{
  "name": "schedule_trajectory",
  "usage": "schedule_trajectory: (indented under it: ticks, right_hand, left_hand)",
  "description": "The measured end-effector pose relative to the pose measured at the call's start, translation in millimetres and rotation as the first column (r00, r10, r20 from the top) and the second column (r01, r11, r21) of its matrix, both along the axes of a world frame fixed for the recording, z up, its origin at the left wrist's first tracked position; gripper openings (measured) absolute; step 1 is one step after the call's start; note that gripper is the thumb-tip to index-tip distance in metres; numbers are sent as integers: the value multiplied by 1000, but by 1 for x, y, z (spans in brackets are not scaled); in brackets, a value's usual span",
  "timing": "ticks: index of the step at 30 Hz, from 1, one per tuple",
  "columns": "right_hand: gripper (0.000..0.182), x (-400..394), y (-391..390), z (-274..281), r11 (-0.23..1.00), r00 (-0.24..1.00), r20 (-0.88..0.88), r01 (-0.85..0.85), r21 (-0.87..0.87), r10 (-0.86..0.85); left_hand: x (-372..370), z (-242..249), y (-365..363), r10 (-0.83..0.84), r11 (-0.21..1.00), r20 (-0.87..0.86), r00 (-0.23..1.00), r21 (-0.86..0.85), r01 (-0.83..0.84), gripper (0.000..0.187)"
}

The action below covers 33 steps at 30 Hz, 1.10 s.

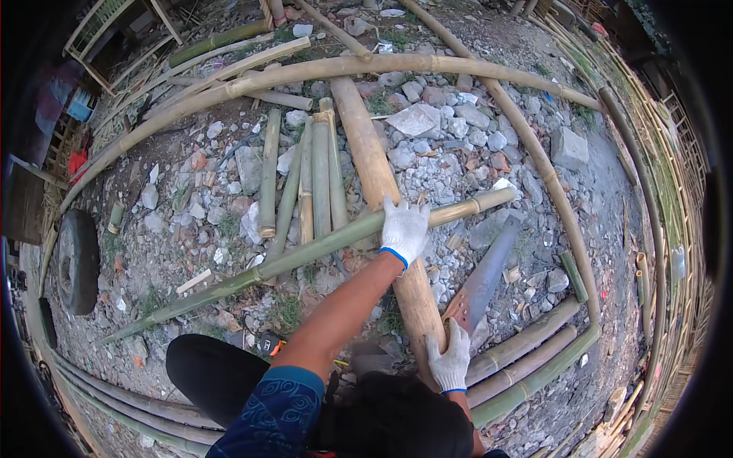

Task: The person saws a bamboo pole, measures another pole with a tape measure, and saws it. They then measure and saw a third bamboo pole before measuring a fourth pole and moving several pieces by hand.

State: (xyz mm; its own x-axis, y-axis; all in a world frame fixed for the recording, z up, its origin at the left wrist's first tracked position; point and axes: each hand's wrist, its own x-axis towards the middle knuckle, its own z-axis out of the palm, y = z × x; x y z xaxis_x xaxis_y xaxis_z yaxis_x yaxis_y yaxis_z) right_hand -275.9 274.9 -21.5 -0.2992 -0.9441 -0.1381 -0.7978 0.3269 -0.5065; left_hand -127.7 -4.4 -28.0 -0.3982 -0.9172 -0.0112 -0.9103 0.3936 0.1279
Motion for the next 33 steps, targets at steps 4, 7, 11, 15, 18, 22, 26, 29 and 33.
schedule_trajectory:
  ticks: [4, 7, 11, 15, 18, 22, 26, 29, 33]
  right_hand:
    - [68, 11, -4, -3, 998, 998, -30, -54, -8, 54]
    - [64, 9, -4, -6, 999, 999, -5, -40, -17, 40]
    - [61, 8, -4, -5, 1000, 1000, -10, -19, -17, 19]
    - [61, 8, -1, -12, 997, 999, -21, -26, -73, 25]
    - [59, 8, -2, -9, 997, 1000, -19, -22, -80, 21]
    - [59, 9, 0, -12, 997, 999, -34, -38, -72, 36]
    - [60, 7, 4, -15, 997, 998, -47, -50, -53, 48]
    - [59, 8, 3, -15, 998, 999, -41, -25, -51, 22]
    - [55, 12, 4, -9, 998, 998, -59, -22, -66, 18]
  left_hand:
    - [16, 33, -22, 66, 956, -165, 984, 292, -15, 45]
    - [51, 54, -50, 268, 793, -426, 864, 607, 54, 62]
    - [156, 87, -42, 484, 587, -565, 668, 776, 230, 77]
    - [261, 116, 13, 791, 504, -538, 291, 843, 186, 82]
    - [320, 100, 61, 835, 537, -549, 40, 828, 160, 84]
    - [335, 77, 85, 718, 693, -670, 188, 712, -114, 83]
    - [356, 46, 77, 677, 723, -337, 655, 469, -507, 104]
    - [414, 6, 120, 713, 685, -182, 678, 391, -615, 109]
    - [462, 28, 214, 617, 760, -8, 787, 267, -593, 103]
